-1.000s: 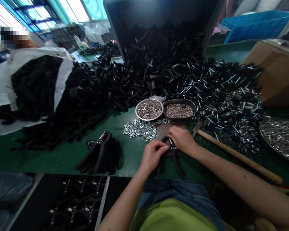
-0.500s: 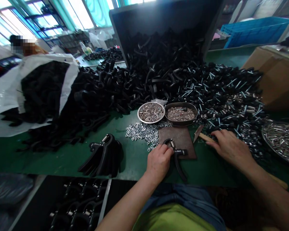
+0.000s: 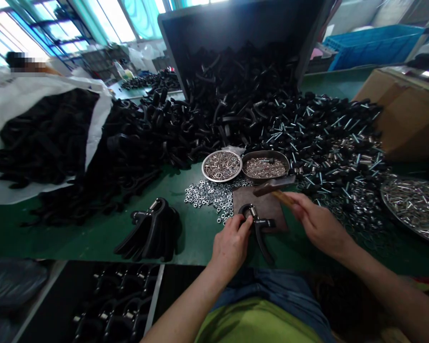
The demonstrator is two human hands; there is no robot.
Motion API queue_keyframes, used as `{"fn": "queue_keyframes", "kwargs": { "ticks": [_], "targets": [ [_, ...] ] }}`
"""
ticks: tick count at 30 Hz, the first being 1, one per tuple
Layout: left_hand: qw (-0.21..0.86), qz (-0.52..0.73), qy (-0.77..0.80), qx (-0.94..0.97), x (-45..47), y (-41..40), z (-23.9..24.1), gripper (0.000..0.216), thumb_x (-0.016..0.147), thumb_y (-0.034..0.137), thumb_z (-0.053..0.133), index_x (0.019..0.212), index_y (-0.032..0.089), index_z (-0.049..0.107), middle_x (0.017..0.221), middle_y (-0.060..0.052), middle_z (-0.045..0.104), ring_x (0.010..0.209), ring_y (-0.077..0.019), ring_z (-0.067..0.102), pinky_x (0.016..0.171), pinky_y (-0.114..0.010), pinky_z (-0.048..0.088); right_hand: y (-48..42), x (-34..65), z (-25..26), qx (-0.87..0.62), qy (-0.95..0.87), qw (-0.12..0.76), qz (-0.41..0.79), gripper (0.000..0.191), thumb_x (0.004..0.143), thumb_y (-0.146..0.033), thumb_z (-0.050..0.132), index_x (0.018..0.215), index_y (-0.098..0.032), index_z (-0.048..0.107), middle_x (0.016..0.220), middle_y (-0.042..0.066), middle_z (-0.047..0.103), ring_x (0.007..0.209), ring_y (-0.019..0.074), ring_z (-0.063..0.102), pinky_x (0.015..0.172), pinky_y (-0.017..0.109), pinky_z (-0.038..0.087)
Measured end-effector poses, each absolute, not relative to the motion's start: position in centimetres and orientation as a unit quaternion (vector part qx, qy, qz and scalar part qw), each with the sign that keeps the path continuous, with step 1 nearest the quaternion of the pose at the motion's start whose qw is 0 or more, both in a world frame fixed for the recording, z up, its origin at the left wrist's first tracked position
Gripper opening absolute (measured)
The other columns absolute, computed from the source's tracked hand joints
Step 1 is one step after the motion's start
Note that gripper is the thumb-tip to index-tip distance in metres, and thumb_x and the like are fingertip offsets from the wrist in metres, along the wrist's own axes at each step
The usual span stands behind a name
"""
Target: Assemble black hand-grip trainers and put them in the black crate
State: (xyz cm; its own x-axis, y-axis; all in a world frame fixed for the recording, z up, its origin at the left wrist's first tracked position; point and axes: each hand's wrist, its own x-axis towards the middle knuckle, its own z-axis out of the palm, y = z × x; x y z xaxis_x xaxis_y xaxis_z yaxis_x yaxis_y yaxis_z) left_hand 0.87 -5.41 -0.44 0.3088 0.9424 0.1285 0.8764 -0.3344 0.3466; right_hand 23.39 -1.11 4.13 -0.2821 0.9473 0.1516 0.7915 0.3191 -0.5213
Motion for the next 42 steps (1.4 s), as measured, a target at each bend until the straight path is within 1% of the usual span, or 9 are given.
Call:
{"fn": "queue_keyframes", "kwargs": {
  "ticks": [4, 9, 15, 23, 27, 32, 35, 38, 42],
  "targets": [
    [0.123, 0.183, 0.559, 0.800, 0.7, -5.3, -0.6, 0.039, 0.088, 0.017, 0.045, 0.125, 0.029, 0.049, 0.113, -0.007, 0.056, 0.101, -0.0205, 0.055, 0.080, -0.032, 0.052, -1.5, 21.9, 3.3, -0.533, -0.815, 0.152, 0.170, 0.033, 0.093, -0.028, 0.034, 0.119, -0.027, 0.055, 0.109, 0.005, 0.069, 0.091, 0.0206, 0.067, 0.076, 0.033, 0.052],
    [0.172, 0.240, 0.584, 0.757, 0.2, -5.3, -0.7, 0.045, 0.080, 0.020, 0.056, 0.124, 0.025, 0.046, 0.120, -0.008, 0.051, 0.097, -0.0206, 0.058, 0.083, -0.034, 0.051, -3.6, 22.2, 3.6, -0.514, -0.820, 0.199, 0.154, 0.038, 0.093, -0.026, 0.034, 0.127, -0.027, 0.051, 0.121, 0.005, 0.063, 0.102, 0.0199, 0.064, 0.085, 0.037, 0.052],
    [0.189, 0.245, 0.596, 0.741, 0.2, -5.1, -0.9, 0.044, 0.079, 0.017, 0.056, 0.122, 0.021, 0.045, 0.108, -0.009, 0.057, 0.097, -0.0227, 0.057, 0.084, -0.037, 0.049, -4.9, 23.5, 2.1, -0.518, -0.838, 0.130, 0.116, 0.037, 0.092, -0.026, 0.035, 0.125, -0.026, 0.053, 0.117, 0.005, 0.065, 0.094, 0.0209, 0.067, 0.080, 0.039, 0.055],
    [0.201, 0.255, 0.595, 0.735, 0.3, -4.6, -1.5, 0.055, 0.077, 0.016, 0.057, 0.128, 0.021, 0.040, 0.100, -0.008, 0.061, 0.099, -0.0243, 0.057, 0.082, -0.038, 0.048, -5.6, 24.3, 3.9, -0.553, -0.787, 0.259, 0.093, 0.040, 0.092, -0.028, 0.031, 0.124, -0.027, 0.054, 0.107, 0.007, 0.069, 0.094, 0.0217, 0.066, 0.077, 0.035, 0.055],
    [0.210, 0.258, 0.596, 0.730, 0.4, -4.7, -1.6, 0.055, 0.076, 0.015, 0.056, 0.129, 0.020, 0.041, 0.101, -0.009, 0.061, 0.096, -0.0240, 0.058, 0.080, -0.037, 0.048, -5.7, 22.7, 3.0, -0.522, -0.833, 0.159, 0.091, 0.039, 0.092, -0.027, 0.032, 0.124, -0.027, 0.055, 0.093, 0.006, 0.071, 0.078, 0.0196, 0.068, 0.065, 0.029, 0.053],
    [0.248, 0.269, 0.590, 0.719, 0.0, -4.4, -1.0, 0.045, 0.076, 0.015, 0.057, 0.120, 0.023, 0.055, 0.099, -0.007, 0.062, 0.089, -0.0213, 0.058, 0.079, -0.035, 0.047, -5.2, 24.4, 0.8, -0.541, -0.832, 0.116, 0.029, 0.041, 0.095, -0.028, 0.030, 0.132, -0.025, 0.047, 0.106, 0.005, 0.068, 0.081, 0.0171, 0.066, 0.065, 0.028, 0.049],
    [0.351, 0.317, 0.589, 0.655, -0.2, -4.0, -0.7, 0.034, 0.077, 0.021, 0.059, 0.111, 0.026, 0.064, 0.089, -0.004, 0.063, 0.078, -0.0176, 0.058, 0.073, -0.031, 0.047, -4.7, 27.4, -0.3, -0.596, -0.791, 0.109, -0.084, 0.040, 0.095, -0.032, 0.034, 0.130, -0.025, 0.051, 0.091, 0.007, 0.069, 0.074, 0.0179, 0.064, 0.061, 0.029, 0.044],
    [0.550, 0.381, 0.563, 0.486, 0.5, -3.9, -0.5, 0.034, 0.076, 0.031, 0.064, 0.108, 0.021, 0.065, 0.084, -0.004, 0.065, 0.070, -0.0158, 0.059, 0.064, -0.028, 0.049, -3.6, 29.7, -1.0, -0.617, -0.770, 0.070, -0.151, 0.037, 0.093, -0.034, 0.038, 0.123, -0.026, 0.058, 0.079, 0.007, 0.066, 0.070, 0.0200, 0.059, 0.058, 0.031, 0.038],
    [0.695, 0.420, 0.511, 0.281, 2.5, -4.7, -0.2, 0.046, 0.071, 0.038, 0.071, 0.111, 0.017, 0.064, 0.105, -0.010, 0.067, 0.087, -0.0200, 0.064, 0.076, -0.033, 0.053, -0.3, 29.6, 0.1, -0.596, -0.785, 0.103, -0.134, 0.032, 0.091, -0.031, 0.041, 0.107, -0.018, 0.067, 0.091, 0.011, 0.065, 0.089, 0.0236, 0.055, 0.070, 0.034, 0.039]
  ]
}}
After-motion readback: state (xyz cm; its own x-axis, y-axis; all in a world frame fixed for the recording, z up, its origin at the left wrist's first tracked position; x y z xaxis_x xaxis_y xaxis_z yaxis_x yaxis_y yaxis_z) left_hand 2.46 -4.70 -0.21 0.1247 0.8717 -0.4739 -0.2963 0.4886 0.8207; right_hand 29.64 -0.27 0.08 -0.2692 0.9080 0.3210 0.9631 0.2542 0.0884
